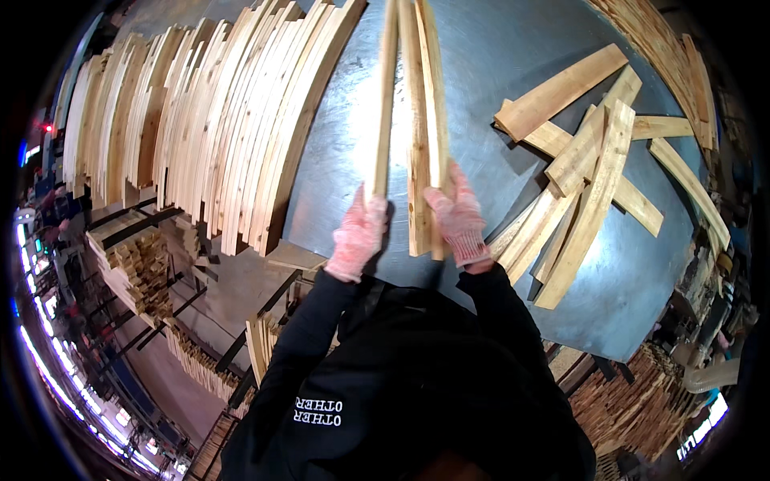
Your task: The person repeatedly picks up small wooden planks from a metal table and stacks them into a neat pile. They handle the planks one by one or in small groups, aligning them carefully before placing them onto the growing stack.
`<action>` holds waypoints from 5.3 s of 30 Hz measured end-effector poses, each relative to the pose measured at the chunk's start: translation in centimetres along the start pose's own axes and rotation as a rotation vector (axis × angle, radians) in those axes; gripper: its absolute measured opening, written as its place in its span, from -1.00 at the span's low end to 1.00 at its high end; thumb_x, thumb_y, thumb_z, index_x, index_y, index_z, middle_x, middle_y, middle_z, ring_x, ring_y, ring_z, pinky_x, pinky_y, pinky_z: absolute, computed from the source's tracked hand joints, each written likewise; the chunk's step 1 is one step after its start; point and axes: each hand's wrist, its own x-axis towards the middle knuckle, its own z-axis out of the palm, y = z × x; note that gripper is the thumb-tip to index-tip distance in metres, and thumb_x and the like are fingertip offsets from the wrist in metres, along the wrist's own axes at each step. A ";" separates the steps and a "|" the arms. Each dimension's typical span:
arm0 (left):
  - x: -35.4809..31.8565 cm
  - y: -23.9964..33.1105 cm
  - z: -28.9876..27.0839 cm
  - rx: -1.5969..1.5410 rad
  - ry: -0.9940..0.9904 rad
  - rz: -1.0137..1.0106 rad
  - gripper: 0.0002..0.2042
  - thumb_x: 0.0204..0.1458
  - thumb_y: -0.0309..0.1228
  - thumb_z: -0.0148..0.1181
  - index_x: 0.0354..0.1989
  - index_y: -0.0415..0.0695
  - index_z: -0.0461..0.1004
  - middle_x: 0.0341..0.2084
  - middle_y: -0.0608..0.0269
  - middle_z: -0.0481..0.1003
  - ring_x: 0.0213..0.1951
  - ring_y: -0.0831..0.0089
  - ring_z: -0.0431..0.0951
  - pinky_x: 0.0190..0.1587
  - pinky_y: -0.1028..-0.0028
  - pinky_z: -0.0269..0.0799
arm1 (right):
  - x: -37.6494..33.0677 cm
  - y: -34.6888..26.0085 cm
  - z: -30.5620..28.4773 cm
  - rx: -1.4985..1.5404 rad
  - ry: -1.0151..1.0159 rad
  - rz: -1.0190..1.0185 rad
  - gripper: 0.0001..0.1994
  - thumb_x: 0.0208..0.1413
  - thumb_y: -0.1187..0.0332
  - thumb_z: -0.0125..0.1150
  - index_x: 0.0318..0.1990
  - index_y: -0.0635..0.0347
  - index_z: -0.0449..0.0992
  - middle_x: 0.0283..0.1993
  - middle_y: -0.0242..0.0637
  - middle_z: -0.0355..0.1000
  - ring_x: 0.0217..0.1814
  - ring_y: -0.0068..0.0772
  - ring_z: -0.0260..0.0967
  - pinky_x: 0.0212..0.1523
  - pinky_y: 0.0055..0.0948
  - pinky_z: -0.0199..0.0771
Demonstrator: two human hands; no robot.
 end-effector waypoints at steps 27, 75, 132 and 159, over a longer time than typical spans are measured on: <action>10.2 26.6 23.8 0.963 0.034 0.469 -0.16 -0.02 -0.18 0.31 0.41 -0.03 -0.02 0.04 -0.26 0.42 0.03 -0.17 0.54 0.05 -0.03 0.47 | 0.3 -14.2 -23.5 -0.527 0.909 0.001 0.00 0.05 0.01 0.34 0.51 0.32 -0.08 0.36 0.30 0.24 0.37 0.24 0.27 0.35 -0.14 0.28; -2.1 4.6 -1.9 -0.225 -0.084 0.128 -0.14 0.03 -0.47 0.33 0.49 -0.30 -0.03 -0.06 0.14 0.52 -0.20 0.50 0.54 -0.08 0.45 0.54 | 9.2 -2.0 -11.3 0.230 -0.283 -0.014 -0.70 0.25 0.36 0.23 0.12 0.11 0.56 0.02 -0.25 0.57 0.09 -0.32 0.50 0.19 -0.38 0.50; 2.7 5.4 -0.8 -0.218 -0.392 0.289 -0.53 0.12 -0.39 0.13 0.19 -0.35 0.31 -0.33 0.21 0.54 -0.31 0.48 0.51 -0.11 0.47 0.48 | -0.9 -3.3 -17.5 -0.730 0.198 -0.638 -0.58 0.23 0.42 0.15 0.24 0.29 0.42 -0.03 -0.22 0.54 0.07 -0.23 0.44 0.12 -0.27 0.48; -2.0 12.2 7.1 -0.252 -0.481 0.306 -0.52 0.11 -0.28 0.24 0.15 -0.28 0.35 -0.38 0.37 0.49 -0.33 0.62 0.46 -0.20 0.56 0.44 | -7.6 -8.5 -29.4 -1.254 1.020 -0.208 -0.29 -0.10 0.29 0.44 0.29 0.16 0.35 0.10 -0.07 0.44 0.09 -0.01 0.43 0.05 -0.10 0.53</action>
